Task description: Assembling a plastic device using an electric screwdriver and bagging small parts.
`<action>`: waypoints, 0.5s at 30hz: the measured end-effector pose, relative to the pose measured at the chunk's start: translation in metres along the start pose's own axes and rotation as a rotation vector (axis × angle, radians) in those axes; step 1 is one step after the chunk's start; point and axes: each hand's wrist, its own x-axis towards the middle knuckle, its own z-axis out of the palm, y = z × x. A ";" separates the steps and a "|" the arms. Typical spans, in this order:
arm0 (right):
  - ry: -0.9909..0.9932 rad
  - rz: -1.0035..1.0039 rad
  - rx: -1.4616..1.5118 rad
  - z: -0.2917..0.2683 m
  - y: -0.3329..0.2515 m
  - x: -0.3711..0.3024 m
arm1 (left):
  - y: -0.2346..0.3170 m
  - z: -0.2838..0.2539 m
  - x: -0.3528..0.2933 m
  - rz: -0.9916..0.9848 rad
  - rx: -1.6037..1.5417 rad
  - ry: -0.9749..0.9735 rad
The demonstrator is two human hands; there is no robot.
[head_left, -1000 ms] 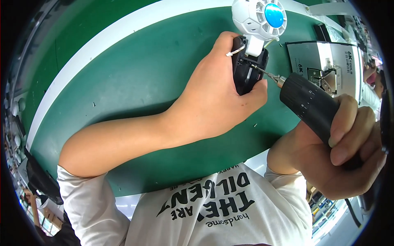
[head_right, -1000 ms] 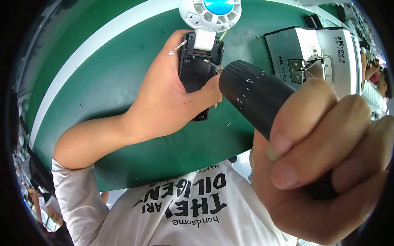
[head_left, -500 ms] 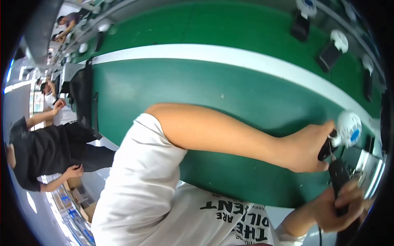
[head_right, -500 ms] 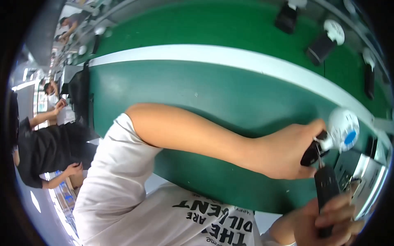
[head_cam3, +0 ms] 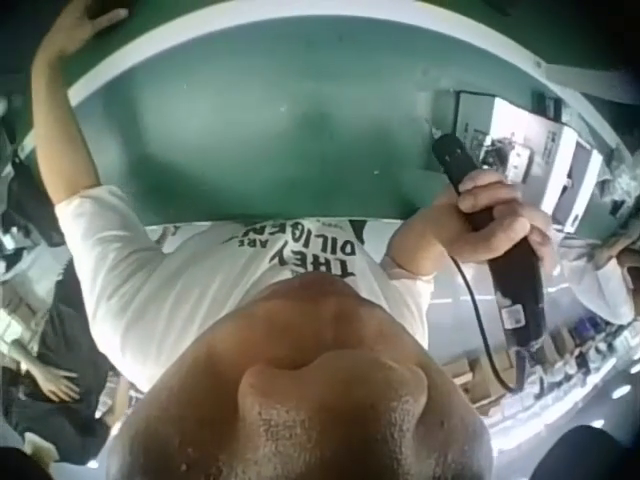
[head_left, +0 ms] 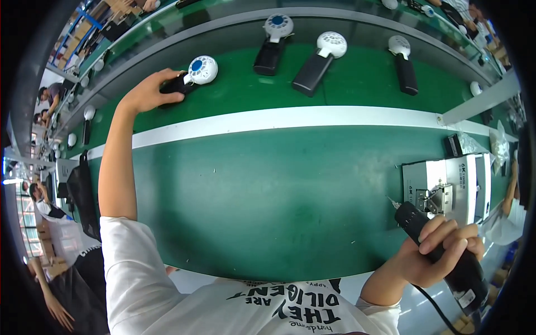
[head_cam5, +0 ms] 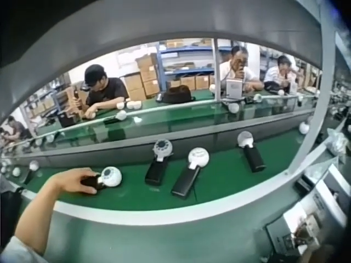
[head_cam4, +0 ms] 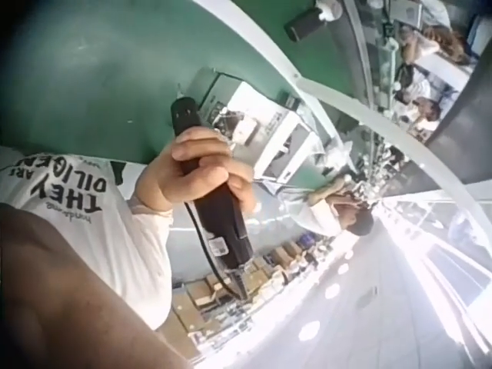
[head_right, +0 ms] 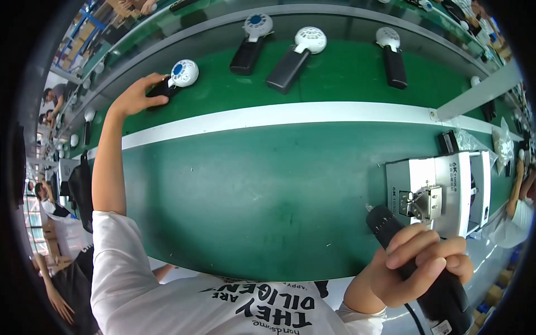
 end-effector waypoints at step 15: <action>0.102 -0.076 -0.248 -0.040 -0.042 0.062 | 0.113 0.058 0.177 -0.194 -0.746 0.057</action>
